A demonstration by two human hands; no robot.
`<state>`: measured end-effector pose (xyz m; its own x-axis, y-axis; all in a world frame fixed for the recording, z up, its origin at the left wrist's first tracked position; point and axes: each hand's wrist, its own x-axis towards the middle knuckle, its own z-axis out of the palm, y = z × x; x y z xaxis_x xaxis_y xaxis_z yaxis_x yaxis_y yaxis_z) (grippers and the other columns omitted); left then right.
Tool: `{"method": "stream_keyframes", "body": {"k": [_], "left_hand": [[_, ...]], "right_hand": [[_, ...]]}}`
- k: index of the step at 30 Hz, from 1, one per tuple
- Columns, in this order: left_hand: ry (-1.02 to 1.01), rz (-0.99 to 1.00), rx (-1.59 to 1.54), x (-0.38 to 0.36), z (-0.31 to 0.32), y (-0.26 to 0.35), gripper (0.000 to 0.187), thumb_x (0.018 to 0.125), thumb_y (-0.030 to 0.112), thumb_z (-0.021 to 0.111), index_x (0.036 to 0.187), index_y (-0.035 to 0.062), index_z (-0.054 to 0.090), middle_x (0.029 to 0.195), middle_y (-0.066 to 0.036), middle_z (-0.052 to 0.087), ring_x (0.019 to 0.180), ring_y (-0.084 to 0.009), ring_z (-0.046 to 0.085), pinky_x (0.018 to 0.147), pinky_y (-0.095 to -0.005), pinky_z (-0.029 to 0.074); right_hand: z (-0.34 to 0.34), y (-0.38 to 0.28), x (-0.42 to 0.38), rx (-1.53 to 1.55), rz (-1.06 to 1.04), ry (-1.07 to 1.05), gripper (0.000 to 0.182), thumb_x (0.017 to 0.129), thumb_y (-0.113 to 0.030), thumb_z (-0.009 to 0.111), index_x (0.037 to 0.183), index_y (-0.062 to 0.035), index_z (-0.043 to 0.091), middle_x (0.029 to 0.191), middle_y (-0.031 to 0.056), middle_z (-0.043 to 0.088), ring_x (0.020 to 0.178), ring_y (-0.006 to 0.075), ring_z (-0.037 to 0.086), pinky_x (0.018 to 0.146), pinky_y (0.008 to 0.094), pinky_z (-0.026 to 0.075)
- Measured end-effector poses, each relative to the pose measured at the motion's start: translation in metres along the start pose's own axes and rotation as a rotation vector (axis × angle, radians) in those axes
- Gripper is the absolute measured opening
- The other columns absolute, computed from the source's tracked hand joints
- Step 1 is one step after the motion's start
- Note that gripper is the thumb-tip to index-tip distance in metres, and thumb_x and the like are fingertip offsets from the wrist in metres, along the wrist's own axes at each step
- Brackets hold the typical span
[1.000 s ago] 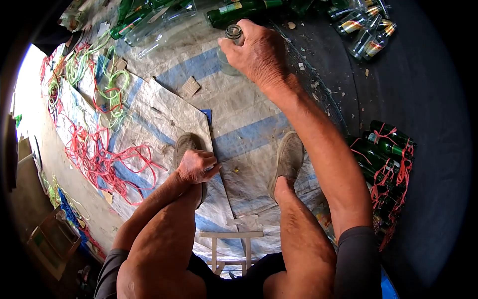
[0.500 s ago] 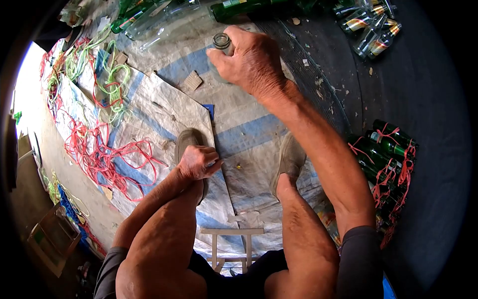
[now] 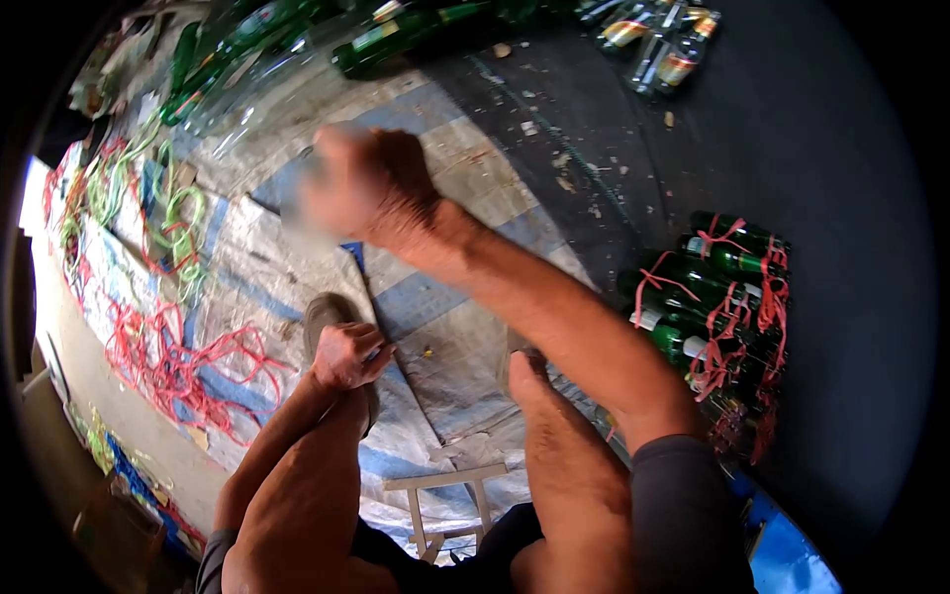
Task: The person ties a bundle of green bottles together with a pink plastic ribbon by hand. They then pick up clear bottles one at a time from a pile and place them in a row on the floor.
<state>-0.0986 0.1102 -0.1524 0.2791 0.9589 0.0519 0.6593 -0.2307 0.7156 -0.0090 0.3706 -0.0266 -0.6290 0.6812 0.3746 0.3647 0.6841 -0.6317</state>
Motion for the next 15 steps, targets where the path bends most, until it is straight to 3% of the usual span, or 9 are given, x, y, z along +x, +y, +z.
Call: {"method": "stream_keyframes", "body": {"k": [4,7,8,15], "left_hand": [[0.004,0.012,-0.008,0.001,0.001,0.001,0.023,0.082,0.016,0.081,0.071,0.0099,0.061,0.067,-0.008,0.059,0.060,-0.0312,0.063,0.052,-0.0430,0.049],[0.009,0.015,0.023,0.003,0.001,0.003,0.026,0.082,0.016,0.081,0.070,0.0092,0.060,0.066,-0.008,0.058,0.059,-0.0309,0.063,0.051,-0.0427,0.048],[0.008,0.013,0.028,0.005,-0.001,0.005,0.026,0.082,0.016,0.081,0.069,0.0090,0.060,0.065,-0.008,0.058,0.059,-0.0309,0.063,0.051,-0.0426,0.048],[0.023,0.016,0.017,0.011,-0.005,0.011,0.030,0.081,0.016,0.082,0.066,0.0094,0.056,0.064,-0.008,0.057,0.057,-0.0305,0.061,0.050,-0.0422,0.048]], "right_hand": [[-0.006,-0.006,-0.004,-0.017,0.050,-0.031,0.031,0.084,-0.025,0.080,0.097,-0.0028,0.062,0.073,0.0186,0.070,0.071,0.0426,0.072,0.062,0.0493,0.056],[-0.010,-0.004,-0.007,-0.003,0.070,-0.071,0.037,0.086,-0.029,0.081,0.100,-0.0042,0.058,0.076,0.0191,0.072,0.073,0.0418,0.073,0.066,0.0504,0.057],[-0.008,-0.002,-0.008,0.024,0.100,-0.075,0.037,0.085,-0.028,0.082,0.106,-0.0052,0.063,0.082,0.0193,0.074,0.077,0.0433,0.073,0.067,0.0498,0.057],[-0.013,0.004,-0.012,0.079,0.144,-0.192,0.043,0.087,-0.028,0.082,0.117,-0.0061,0.060,0.082,0.0193,0.074,0.078,0.0429,0.074,0.068,0.0504,0.058]]}}
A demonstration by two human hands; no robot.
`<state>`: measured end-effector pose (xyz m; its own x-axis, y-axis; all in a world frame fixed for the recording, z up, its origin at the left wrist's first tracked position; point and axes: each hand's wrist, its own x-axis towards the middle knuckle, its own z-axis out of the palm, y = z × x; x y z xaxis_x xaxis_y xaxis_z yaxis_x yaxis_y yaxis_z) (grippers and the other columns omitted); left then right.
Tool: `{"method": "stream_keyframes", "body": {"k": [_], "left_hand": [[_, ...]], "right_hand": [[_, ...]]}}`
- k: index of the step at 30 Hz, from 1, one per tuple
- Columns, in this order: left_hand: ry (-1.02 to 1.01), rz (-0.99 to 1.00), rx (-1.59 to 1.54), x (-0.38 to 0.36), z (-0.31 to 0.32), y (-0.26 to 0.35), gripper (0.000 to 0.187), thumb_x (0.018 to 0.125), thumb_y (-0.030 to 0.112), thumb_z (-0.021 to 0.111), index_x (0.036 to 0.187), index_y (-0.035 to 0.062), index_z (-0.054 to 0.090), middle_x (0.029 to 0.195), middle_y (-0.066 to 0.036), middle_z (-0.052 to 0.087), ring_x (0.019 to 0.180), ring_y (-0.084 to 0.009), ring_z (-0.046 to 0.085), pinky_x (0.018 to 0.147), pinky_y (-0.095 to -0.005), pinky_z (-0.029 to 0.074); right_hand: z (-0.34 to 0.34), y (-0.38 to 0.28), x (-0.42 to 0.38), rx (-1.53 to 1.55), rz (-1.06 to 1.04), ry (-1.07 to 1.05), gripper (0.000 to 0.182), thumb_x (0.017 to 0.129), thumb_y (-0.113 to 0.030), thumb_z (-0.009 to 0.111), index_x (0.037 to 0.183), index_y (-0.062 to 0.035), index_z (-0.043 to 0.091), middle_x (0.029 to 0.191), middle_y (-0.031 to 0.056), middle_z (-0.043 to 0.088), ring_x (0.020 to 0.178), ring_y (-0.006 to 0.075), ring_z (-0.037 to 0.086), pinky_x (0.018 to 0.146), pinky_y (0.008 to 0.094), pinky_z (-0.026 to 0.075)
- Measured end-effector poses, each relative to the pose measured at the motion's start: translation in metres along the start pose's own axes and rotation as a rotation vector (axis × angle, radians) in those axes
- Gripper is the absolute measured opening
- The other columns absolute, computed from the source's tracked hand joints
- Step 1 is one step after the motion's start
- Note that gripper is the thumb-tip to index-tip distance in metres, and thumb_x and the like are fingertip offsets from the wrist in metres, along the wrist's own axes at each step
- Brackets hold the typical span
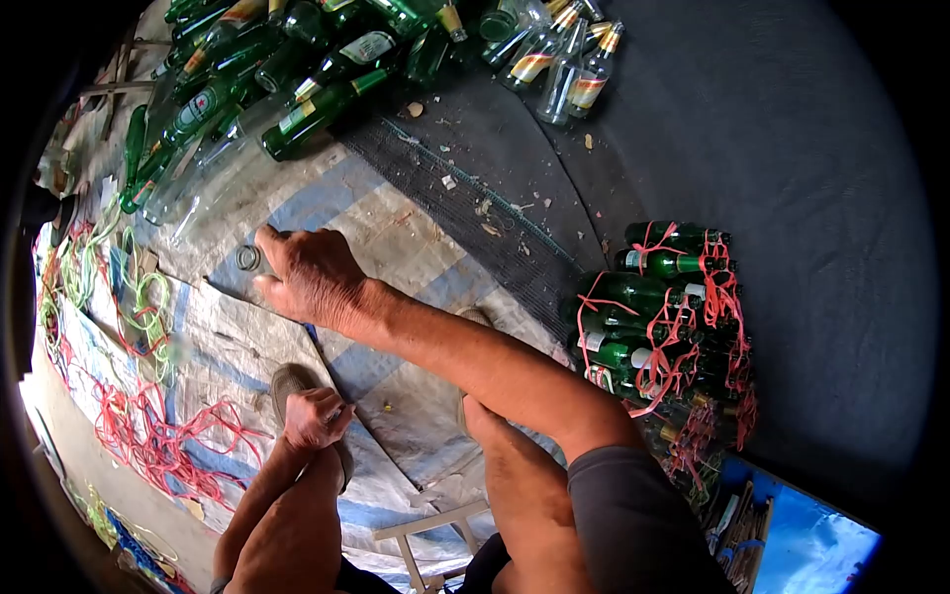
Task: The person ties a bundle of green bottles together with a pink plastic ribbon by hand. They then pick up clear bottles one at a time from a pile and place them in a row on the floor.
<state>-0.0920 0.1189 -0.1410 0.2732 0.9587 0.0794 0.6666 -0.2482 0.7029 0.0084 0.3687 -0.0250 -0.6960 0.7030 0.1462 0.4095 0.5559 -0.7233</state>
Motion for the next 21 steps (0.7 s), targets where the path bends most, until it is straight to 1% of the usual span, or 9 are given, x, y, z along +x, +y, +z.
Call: {"method": "stream_keyframes", "body": {"k": [5,9,10,11,13,15,17,19,21], "left_hand": [[-0.016,-0.005,-0.003,0.000,-0.002,0.000,0.024,0.081,0.015,0.081,0.068,0.0098,0.061,0.064,-0.007,0.057,0.056,-0.0291,0.062,0.050,-0.0407,0.049],[-0.028,-0.009,-0.004,-0.002,-0.001,-0.004,0.023,0.080,0.015,0.081,0.067,0.0102,0.063,0.064,-0.006,0.059,0.057,-0.0279,0.063,0.050,-0.0395,0.049],[-0.029,-0.002,0.001,-0.002,-0.001,-0.005,0.023,0.080,0.015,0.082,0.067,0.0103,0.063,0.065,-0.005,0.060,0.057,-0.0276,0.063,0.050,-0.0393,0.050],[-0.027,-0.004,-0.008,-0.002,0.000,-0.006,0.022,0.080,0.015,0.082,0.067,0.0104,0.064,0.065,-0.005,0.060,0.057,-0.0276,0.063,0.050,-0.0392,0.050],[-0.028,-0.010,-0.025,-0.001,-0.001,-0.005,0.022,0.080,0.015,0.082,0.068,0.0105,0.064,0.065,-0.005,0.060,0.057,-0.0275,0.063,0.050,-0.0390,0.050],[-0.026,-0.014,-0.034,0.000,-0.002,-0.005,0.022,0.080,0.015,0.082,0.068,0.0107,0.064,0.064,-0.005,0.060,0.057,-0.0274,0.063,0.050,-0.0388,0.049],[-0.032,-0.022,-0.042,0.001,-0.003,-0.005,0.022,0.080,0.015,0.082,0.067,0.0108,0.064,0.064,-0.005,0.060,0.056,-0.0272,0.063,0.050,-0.0389,0.049],[-0.021,-0.012,-0.050,0.002,-0.003,-0.005,0.024,0.080,0.014,0.082,0.066,0.0112,0.063,0.063,-0.005,0.059,0.055,-0.0270,0.063,0.049,-0.0390,0.049],[-0.014,-0.007,-0.060,0.004,-0.005,-0.005,0.024,0.079,0.014,0.082,0.066,0.0113,0.062,0.063,-0.005,0.059,0.055,-0.0270,0.063,0.048,-0.0390,0.048]], "right_hand": [[-0.001,0.013,-0.004,0.029,-0.033,-0.023,0.048,0.086,-0.026,0.082,0.124,-0.0062,0.058,0.084,0.0198,0.074,0.081,0.0432,0.074,0.069,0.0501,0.058],[-0.013,0.034,-0.010,0.025,-0.032,-0.057,0.047,0.086,-0.019,0.079,0.126,-0.0054,0.057,0.082,0.0185,0.073,0.077,0.0428,0.073,0.066,0.0508,0.056],[-0.020,0.042,-0.011,0.044,-0.020,-0.055,0.044,0.087,-0.015,0.076,0.125,-0.0044,0.058,0.079,0.0176,0.072,0.074,0.0417,0.072,0.066,0.0506,0.057],[-0.027,0.051,-0.010,0.037,0.005,-0.040,0.040,0.088,-0.013,0.074,0.124,-0.0032,0.061,0.079,0.0164,0.072,0.072,0.0380,0.073,0.066,0.0485,0.057],[-0.045,0.073,-0.006,0.055,0.184,-0.065,0.034,0.089,-0.013,0.074,0.121,-0.0019,0.066,0.079,0.0157,0.074,0.071,0.0330,0.074,0.066,0.0439,0.058],[-0.057,0.109,-0.004,-0.014,0.177,0.116,0.031,0.091,-0.014,0.075,0.117,-0.0006,0.069,0.079,0.0145,0.075,0.070,0.0267,0.074,0.066,0.0398,0.059],[-0.080,0.146,0.000,0.003,0.290,0.187,0.029,0.091,-0.014,0.076,0.115,0.0000,0.070,0.077,0.0125,0.076,0.068,0.0226,0.074,0.066,0.0391,0.059],[-0.106,0.184,0.004,-0.037,0.310,0.275,0.031,0.091,-0.015,0.075,0.117,0.0011,0.069,0.080,0.0118,0.076,0.069,0.0192,0.073,0.062,0.0371,0.059],[-0.134,0.232,0.008,0.036,0.463,0.280,0.034,0.092,-0.016,0.076,0.120,0.0017,0.068,0.085,0.0123,0.076,0.068,0.0176,0.072,0.057,0.0340,0.058]]}}
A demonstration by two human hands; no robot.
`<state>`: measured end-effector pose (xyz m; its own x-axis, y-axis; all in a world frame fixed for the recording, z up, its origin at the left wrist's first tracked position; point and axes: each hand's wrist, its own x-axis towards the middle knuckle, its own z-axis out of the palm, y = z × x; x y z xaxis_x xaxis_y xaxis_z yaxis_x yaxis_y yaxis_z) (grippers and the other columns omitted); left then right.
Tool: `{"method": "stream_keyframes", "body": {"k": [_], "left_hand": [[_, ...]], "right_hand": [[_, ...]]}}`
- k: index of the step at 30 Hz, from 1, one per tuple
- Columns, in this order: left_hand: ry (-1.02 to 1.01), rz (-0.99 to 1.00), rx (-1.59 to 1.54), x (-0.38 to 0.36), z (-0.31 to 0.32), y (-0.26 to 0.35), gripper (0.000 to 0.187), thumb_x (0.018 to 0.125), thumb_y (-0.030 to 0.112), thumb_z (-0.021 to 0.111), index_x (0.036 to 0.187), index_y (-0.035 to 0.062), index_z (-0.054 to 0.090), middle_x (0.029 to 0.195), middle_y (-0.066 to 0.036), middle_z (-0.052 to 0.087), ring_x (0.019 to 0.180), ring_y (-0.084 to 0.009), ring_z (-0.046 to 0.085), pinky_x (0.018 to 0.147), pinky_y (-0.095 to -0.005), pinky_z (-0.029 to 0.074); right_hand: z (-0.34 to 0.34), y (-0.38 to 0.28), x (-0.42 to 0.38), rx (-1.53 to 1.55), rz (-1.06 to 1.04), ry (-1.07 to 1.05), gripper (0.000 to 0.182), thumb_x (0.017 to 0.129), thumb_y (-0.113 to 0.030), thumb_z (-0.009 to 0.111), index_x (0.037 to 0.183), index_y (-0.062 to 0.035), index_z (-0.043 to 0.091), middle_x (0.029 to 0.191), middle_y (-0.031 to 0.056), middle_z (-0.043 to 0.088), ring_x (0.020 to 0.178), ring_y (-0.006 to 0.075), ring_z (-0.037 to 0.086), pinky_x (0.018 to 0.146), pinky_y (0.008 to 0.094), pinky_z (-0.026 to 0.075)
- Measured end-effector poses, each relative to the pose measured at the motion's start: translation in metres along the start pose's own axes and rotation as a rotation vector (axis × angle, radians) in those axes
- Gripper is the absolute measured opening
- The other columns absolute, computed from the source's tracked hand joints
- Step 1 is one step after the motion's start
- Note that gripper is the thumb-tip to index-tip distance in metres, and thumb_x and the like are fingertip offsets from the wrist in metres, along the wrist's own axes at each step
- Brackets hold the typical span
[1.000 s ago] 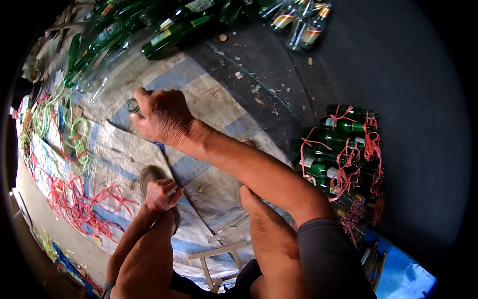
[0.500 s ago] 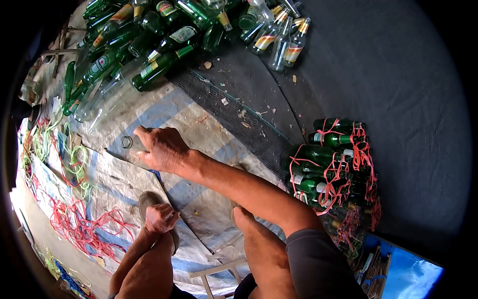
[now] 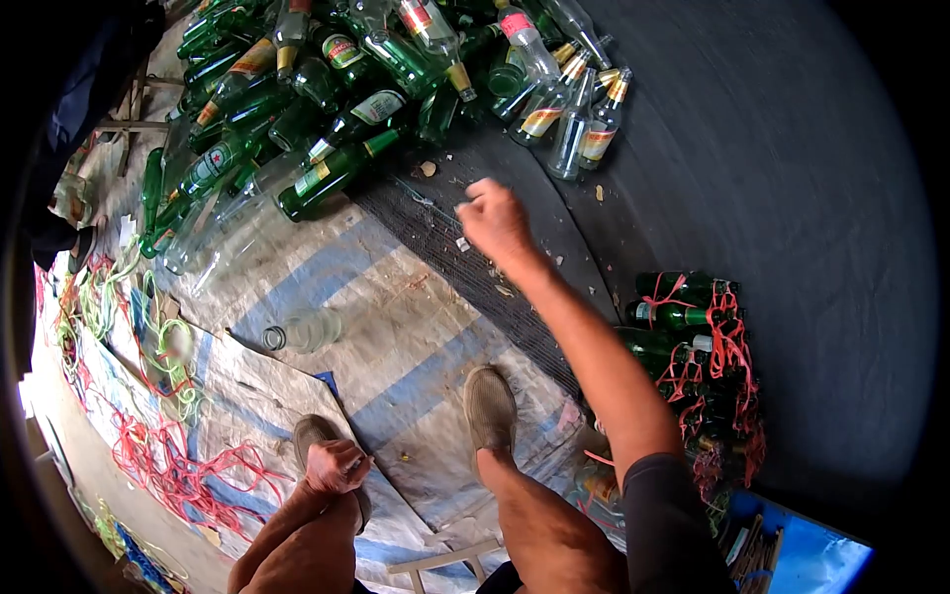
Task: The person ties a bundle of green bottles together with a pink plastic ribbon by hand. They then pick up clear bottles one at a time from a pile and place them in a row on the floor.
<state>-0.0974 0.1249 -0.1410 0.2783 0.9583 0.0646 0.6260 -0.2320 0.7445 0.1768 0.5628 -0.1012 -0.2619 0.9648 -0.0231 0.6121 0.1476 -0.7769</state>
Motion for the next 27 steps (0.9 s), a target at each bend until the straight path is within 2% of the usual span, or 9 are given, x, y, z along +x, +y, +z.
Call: {"method": "stream_keyframes", "body": {"k": [2,4,9,11,13,14,17,21,27], "left_hand": [[-0.002,-0.004,-0.002,-0.001,0.001,-0.001,0.025,0.079,0.014,0.083,0.066,0.0116,0.062,0.062,-0.005,0.058,0.054,-0.0268,0.062,0.048,-0.0389,0.048],[-0.005,-0.004,-0.002,0.002,-0.001,0.000,0.025,0.079,0.015,0.083,0.066,0.0116,0.061,0.062,-0.004,0.058,0.054,-0.0266,0.061,0.048,-0.0389,0.047],[0.011,0.019,-0.016,0.004,0.001,-0.003,0.028,0.078,0.014,0.084,0.064,0.0119,0.059,0.061,-0.004,0.055,0.052,-0.0262,0.059,0.046,-0.0386,0.046],[0.001,0.026,-0.004,0.004,0.001,-0.005,0.030,0.078,0.015,0.084,0.064,0.0125,0.057,0.061,-0.004,0.054,0.052,-0.0253,0.059,0.046,-0.0383,0.045],[-0.022,0.029,0.019,0.006,-0.002,-0.004,0.032,0.079,0.017,0.083,0.063,0.0133,0.056,0.061,-0.003,0.053,0.052,-0.0238,0.059,0.045,-0.0377,0.046],[-0.026,0.031,0.012,0.007,-0.002,-0.005,0.032,0.079,0.017,0.083,0.063,0.0135,0.055,0.061,-0.003,0.052,0.052,-0.0237,0.058,0.045,-0.0376,0.046],[-0.026,0.027,-0.019,0.005,0.001,-0.009,0.035,0.079,0.018,0.084,0.062,0.0140,0.054,0.060,-0.003,0.050,0.050,-0.0235,0.057,0.045,-0.0373,0.045],[-0.020,0.034,-0.046,0.010,-0.001,-0.010,0.034,0.079,0.017,0.084,0.062,0.0137,0.055,0.060,-0.003,0.050,0.050,-0.0240,0.056,0.045,-0.0375,0.044],[-0.032,0.036,-0.064,0.012,-0.001,-0.014,0.037,0.081,0.018,0.085,0.062,0.0141,0.053,0.060,-0.003,0.049,0.049,-0.0240,0.056,0.045,-0.0376,0.044]], "right_hand": [[-0.030,0.015,0.026,-0.053,0.045,0.078,0.032,0.087,-0.017,0.076,0.114,0.0000,0.069,0.089,0.0147,0.079,0.081,0.0289,0.077,0.076,0.0406,0.060],[-0.058,0.024,0.053,-0.026,0.116,0.128,0.037,0.085,-0.019,0.080,0.116,-0.0006,0.070,0.096,0.0170,0.080,0.087,0.0305,0.078,0.081,0.0409,0.060],[-0.110,0.044,0.125,-0.286,-0.003,0.320,0.056,0.082,-0.024,0.081,0.130,0.0006,0.066,0.113,0.0257,0.076,0.107,0.0381,0.074,0.094,0.0437,0.058],[-0.124,0.045,0.152,-0.366,-0.035,0.335,0.065,0.083,-0.026,0.080,0.138,0.0026,0.060,0.114,0.0270,0.076,0.105,0.0370,0.075,0.094,0.0427,0.058],[-0.132,0.003,0.153,-0.296,0.137,0.246,0.071,0.085,-0.028,0.079,0.145,0.0021,0.056,0.114,0.0282,0.074,0.095,0.0323,0.078,0.088,0.0411,0.060],[-0.134,-0.003,0.159,-0.257,0.176,0.216,0.075,0.085,-0.028,0.080,0.150,0.0000,0.052,0.115,0.0263,0.073,0.089,0.0288,0.078,0.078,0.0391,0.063],[-0.132,-0.001,0.184,-0.194,0.195,0.233,0.088,0.086,-0.030,0.082,0.159,-0.0064,0.041,0.128,0.0251,0.070,0.095,0.0284,0.077,0.068,0.0348,0.068],[-0.134,0.002,0.212,-0.123,0.197,0.231,0.091,0.087,-0.029,0.085,0.162,-0.0080,0.037,0.149,0.0249,0.057,0.113,0.0306,0.072,0.073,0.0351,0.068],[-0.127,0.006,0.235,-0.001,0.298,0.234,0.078,0.088,-0.037,0.085,0.151,-0.0056,0.050,0.129,0.0190,0.068,0.109,0.0288,0.073,0.073,0.0391,0.067]]}}
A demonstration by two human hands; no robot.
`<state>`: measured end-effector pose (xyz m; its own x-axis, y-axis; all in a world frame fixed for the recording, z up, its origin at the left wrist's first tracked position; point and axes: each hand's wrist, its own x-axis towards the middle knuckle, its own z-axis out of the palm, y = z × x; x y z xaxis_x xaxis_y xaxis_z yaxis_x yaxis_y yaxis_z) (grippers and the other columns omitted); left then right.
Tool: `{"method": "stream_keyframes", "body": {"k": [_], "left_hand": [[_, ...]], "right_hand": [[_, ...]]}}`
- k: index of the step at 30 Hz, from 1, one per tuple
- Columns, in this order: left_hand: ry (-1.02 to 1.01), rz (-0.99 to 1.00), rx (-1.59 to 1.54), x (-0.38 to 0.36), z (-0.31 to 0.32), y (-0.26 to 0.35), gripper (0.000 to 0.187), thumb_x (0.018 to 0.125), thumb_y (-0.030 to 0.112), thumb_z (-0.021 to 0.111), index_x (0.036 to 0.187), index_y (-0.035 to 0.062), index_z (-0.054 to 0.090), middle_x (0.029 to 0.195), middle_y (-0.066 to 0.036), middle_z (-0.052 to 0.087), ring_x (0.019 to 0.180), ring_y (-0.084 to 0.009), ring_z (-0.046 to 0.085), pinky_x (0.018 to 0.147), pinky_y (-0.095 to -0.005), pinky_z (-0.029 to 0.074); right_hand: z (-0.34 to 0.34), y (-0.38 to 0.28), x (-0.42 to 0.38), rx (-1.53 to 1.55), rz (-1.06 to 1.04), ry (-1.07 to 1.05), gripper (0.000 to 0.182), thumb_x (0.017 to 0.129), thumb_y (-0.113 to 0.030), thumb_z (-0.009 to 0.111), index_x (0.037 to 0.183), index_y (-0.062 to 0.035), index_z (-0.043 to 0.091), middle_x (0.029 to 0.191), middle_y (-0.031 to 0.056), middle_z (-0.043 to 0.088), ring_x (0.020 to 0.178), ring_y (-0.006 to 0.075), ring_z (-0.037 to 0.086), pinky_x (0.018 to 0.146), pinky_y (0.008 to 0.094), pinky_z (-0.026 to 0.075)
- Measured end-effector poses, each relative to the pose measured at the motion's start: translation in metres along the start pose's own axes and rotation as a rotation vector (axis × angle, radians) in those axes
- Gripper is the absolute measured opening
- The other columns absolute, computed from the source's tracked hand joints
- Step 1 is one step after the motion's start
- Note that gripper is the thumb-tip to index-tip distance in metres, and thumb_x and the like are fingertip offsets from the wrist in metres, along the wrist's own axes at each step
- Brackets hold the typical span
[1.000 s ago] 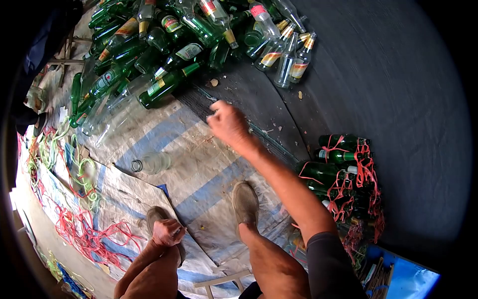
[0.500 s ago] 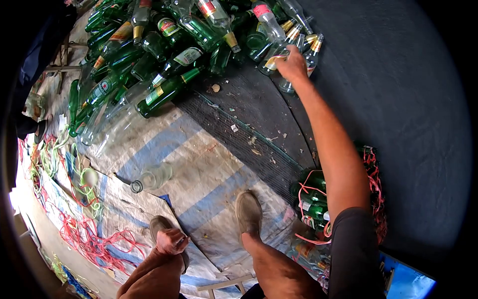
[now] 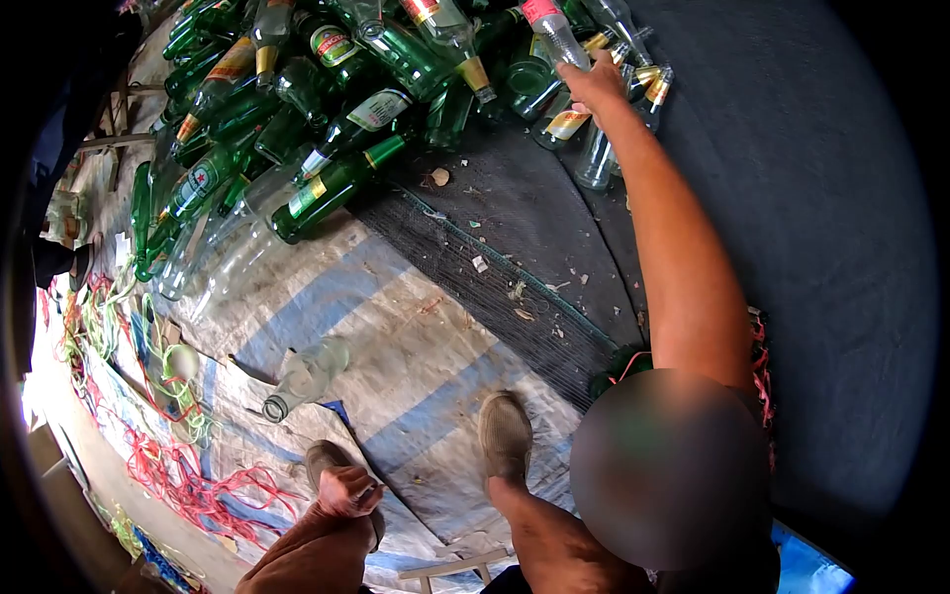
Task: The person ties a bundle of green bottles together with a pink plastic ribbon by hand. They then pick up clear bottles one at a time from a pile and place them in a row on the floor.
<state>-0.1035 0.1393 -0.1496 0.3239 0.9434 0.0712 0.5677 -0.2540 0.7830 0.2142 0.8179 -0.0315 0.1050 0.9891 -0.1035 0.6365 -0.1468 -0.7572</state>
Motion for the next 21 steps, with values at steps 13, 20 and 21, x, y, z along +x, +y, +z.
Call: {"method": "stream_keyframes", "body": {"k": [13,20,21], "left_hand": [[-0.001,0.005,-0.010,-0.001,-0.002,0.000,0.035,0.082,0.018,0.084,0.063,0.0142,0.054,0.061,-0.004,0.052,0.049,-0.0238,0.057,0.045,-0.0381,0.045],[-0.007,0.013,0.012,-0.020,0.005,-0.007,0.034,0.086,0.023,0.080,0.067,0.0126,0.054,0.066,-0.006,0.054,0.058,-0.0264,0.062,0.051,-0.0400,0.050],[-0.009,0.027,0.024,-0.023,0.008,-0.009,0.033,0.087,0.023,0.079,0.067,0.0126,0.055,0.067,-0.006,0.054,0.059,-0.0268,0.062,0.052,-0.0403,0.050]], "right_hand": [[0.000,0.016,-0.001,-0.233,-0.193,0.230,0.065,0.088,-0.056,0.076,0.126,-0.0048,0.070,0.119,0.0226,0.075,0.116,0.0382,0.070,0.101,0.0469,0.052],[-0.071,0.015,-0.103,-0.047,-0.280,0.120,0.036,0.103,-0.033,0.071,0.117,-0.0005,0.068,0.089,0.0047,0.072,0.075,0.0100,0.067,0.067,0.0253,0.056],[-0.085,0.009,-0.136,-0.135,-0.312,0.068,0.030,0.103,-0.029,0.070,0.113,-0.0008,0.067,0.087,0.0043,0.070,0.072,0.0090,0.066,0.062,0.0251,0.053]]}}
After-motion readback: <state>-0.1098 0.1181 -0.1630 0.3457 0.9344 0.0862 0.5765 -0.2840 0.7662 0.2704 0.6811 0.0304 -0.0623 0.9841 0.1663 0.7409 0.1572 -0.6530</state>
